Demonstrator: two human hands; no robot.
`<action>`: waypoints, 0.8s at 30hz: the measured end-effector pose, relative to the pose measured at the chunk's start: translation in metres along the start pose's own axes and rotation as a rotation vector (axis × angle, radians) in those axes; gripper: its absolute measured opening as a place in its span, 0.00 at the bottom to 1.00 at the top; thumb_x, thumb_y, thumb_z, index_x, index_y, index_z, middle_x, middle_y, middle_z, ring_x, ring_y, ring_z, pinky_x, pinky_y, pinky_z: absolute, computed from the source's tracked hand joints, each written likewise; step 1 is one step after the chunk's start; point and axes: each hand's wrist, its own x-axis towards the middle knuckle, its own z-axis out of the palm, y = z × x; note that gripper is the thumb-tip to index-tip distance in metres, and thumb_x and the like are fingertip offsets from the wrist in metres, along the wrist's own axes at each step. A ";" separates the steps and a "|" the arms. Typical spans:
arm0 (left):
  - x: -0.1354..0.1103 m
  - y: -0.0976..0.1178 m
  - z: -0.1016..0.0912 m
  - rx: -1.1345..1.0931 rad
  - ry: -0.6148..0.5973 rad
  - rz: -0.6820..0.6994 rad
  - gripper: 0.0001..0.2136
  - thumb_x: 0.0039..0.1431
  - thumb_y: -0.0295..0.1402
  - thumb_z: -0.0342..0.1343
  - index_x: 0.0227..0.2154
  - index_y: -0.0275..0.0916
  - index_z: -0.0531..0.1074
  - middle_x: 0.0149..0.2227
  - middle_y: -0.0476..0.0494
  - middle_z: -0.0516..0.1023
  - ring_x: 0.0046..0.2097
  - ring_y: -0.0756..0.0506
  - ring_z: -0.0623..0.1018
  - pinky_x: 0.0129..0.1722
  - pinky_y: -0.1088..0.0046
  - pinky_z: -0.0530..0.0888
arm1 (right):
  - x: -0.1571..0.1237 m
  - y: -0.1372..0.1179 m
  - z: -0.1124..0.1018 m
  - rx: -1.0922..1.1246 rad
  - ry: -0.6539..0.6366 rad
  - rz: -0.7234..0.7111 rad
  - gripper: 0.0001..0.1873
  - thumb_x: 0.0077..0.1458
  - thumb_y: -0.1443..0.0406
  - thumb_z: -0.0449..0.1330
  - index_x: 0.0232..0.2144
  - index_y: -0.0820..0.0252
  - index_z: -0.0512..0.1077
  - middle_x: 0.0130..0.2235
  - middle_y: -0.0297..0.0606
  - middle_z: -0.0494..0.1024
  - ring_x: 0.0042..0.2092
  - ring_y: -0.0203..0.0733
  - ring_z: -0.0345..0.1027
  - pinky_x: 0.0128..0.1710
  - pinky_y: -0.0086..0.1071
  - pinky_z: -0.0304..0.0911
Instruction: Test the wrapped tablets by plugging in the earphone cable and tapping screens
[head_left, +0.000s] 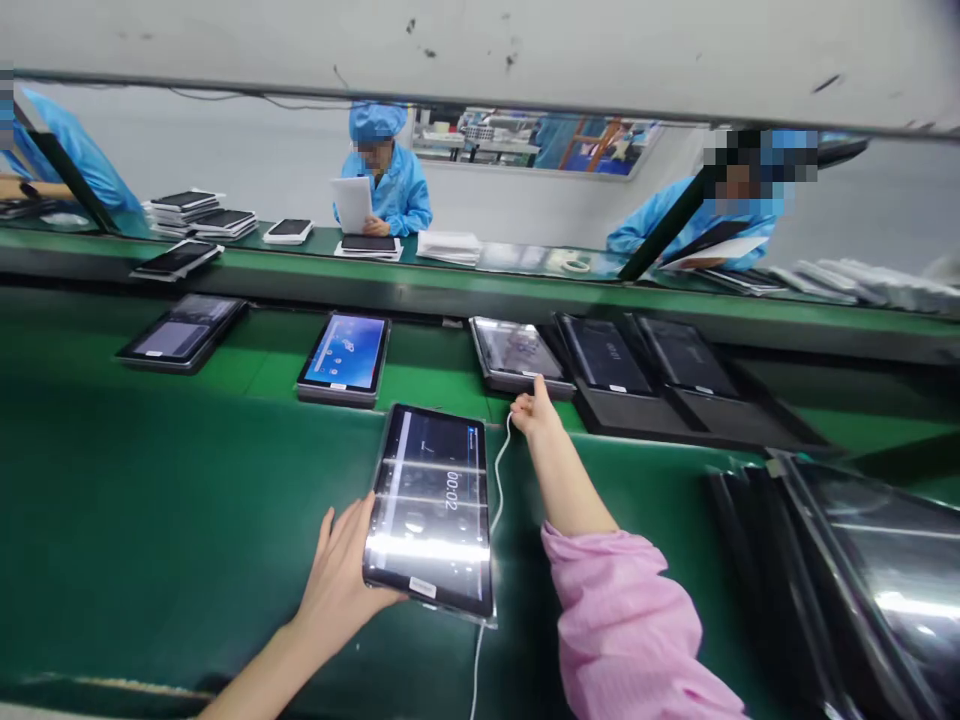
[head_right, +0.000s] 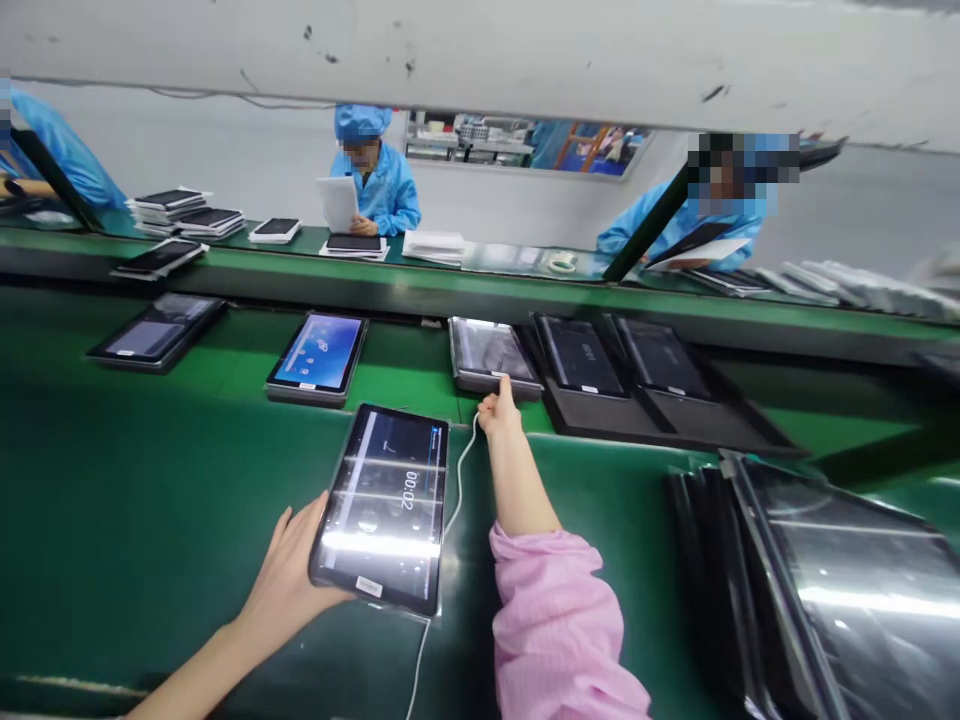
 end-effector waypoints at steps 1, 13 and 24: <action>0.010 0.002 0.001 -0.014 -0.011 -0.005 0.56 0.48 0.38 0.72 0.72 0.46 0.39 0.67 0.29 0.67 0.68 0.29 0.68 0.68 0.33 0.55 | 0.001 0.000 0.001 0.016 0.032 -0.010 0.15 0.68 0.57 0.62 0.48 0.63 0.72 0.41 0.37 0.75 0.33 0.36 0.70 0.29 0.29 0.71; 0.156 0.032 0.012 -0.137 -0.059 -0.017 0.55 0.48 0.42 0.72 0.72 0.40 0.42 0.67 0.27 0.66 0.70 0.29 0.64 0.69 0.35 0.49 | 0.015 -0.052 0.000 0.140 -0.020 -0.064 0.20 0.68 0.62 0.62 0.26 0.60 0.61 0.20 0.18 0.51 0.17 0.25 0.40 0.14 0.21 0.42; 0.244 0.086 0.042 -0.587 0.061 -0.185 0.42 0.53 0.32 0.67 0.68 0.31 0.55 0.72 0.21 0.55 0.75 0.28 0.49 0.72 0.43 0.38 | -0.149 -0.059 -0.118 0.130 -0.067 -0.125 0.25 0.46 0.58 0.71 0.22 0.53 0.54 0.14 0.16 0.46 0.14 0.31 0.47 0.20 0.26 0.65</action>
